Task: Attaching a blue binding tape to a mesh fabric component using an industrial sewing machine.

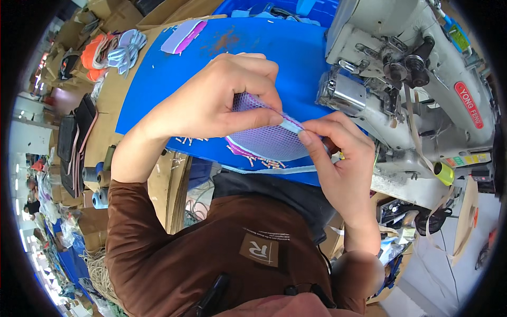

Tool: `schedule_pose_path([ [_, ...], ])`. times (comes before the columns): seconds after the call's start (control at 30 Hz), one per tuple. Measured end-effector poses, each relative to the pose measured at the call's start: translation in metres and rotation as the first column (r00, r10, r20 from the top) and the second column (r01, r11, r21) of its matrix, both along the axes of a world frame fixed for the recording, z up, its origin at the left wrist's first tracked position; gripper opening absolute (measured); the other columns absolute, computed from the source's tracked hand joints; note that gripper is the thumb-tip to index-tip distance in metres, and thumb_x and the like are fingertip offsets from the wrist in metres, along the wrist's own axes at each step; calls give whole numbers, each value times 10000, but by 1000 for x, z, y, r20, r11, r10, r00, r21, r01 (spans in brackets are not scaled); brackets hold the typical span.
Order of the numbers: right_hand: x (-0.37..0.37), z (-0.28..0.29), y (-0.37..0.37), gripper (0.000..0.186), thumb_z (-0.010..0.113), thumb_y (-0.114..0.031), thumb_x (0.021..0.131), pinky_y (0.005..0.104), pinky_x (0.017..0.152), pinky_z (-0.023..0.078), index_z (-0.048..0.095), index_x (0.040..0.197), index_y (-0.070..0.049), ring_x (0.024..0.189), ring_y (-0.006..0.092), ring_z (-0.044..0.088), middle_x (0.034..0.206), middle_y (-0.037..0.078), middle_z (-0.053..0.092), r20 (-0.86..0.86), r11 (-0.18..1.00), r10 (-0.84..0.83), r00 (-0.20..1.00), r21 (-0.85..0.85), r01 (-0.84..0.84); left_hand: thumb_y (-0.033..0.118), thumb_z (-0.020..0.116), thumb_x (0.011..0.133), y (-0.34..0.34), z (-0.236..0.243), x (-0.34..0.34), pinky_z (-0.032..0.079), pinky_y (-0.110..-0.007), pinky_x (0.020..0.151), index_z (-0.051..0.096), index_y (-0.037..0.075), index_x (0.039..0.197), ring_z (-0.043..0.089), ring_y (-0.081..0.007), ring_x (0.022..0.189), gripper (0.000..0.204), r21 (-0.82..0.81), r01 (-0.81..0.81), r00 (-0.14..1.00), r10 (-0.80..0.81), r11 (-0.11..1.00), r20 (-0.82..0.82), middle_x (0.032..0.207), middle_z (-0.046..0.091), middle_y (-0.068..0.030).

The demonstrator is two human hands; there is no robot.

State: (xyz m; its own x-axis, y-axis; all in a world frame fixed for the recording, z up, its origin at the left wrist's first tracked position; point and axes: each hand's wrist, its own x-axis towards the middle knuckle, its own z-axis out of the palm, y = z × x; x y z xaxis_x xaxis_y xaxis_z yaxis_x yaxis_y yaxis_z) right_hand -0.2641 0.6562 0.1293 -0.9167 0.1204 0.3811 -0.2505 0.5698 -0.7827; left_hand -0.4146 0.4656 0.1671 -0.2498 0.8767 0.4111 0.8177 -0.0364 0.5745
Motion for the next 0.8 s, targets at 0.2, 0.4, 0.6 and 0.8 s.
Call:
schedule_pose_path([
  [0.2, -1, 2, 10, 87, 763, -43, 852, 266, 513, 435, 730, 931, -24, 572, 142, 605, 772, 77, 643, 134, 999, -47, 990, -6, 49, 83, 796, 763, 14, -2, -25, 369, -337, 638, 706, 27, 779, 514, -214, 728, 108, -17, 150, 988, -149, 989, 46, 732, 559, -50],
  [0.4, -4, -12, 20, 73, 726, -47, 907, 230, 477, 444, 715, 919, 25, 535, 91, 624, 719, 56, 679, 358, 958, 91, 929, -287, 17, 71, 788, 780, 48, -13, -58, 420, -348, 694, 704, -12, 805, 547, -220, 777, 121, -150, 318, 941, -291, 936, 175, 735, 558, -75],
  [0.6, -21, -39, 29, 158, 664, -100, 977, 195, 459, 445, 708, 932, 44, 541, 47, 593, 711, 21, 686, 366, 819, 95, 926, -558, 136, 151, 754, 887, 87, -38, -95, 488, -310, 823, 735, -14, 932, 642, -184, 889, 172, -252, 379, 906, -301, 891, 297, 900, 664, -70],
  [0.8, -33, -52, 44, 163, 658, -111, 982, 193, 449, 439, 726, 942, 33, 519, 48, 580, 708, 23, 687, 328, 721, 7, 945, -656, 222, 148, 738, 901, 117, -70, -108, 432, -329, 1005, 719, -17, 1044, 616, -220, 1069, 219, -130, 320, 881, -244, 938, 406, 1058, 669, -103],
])
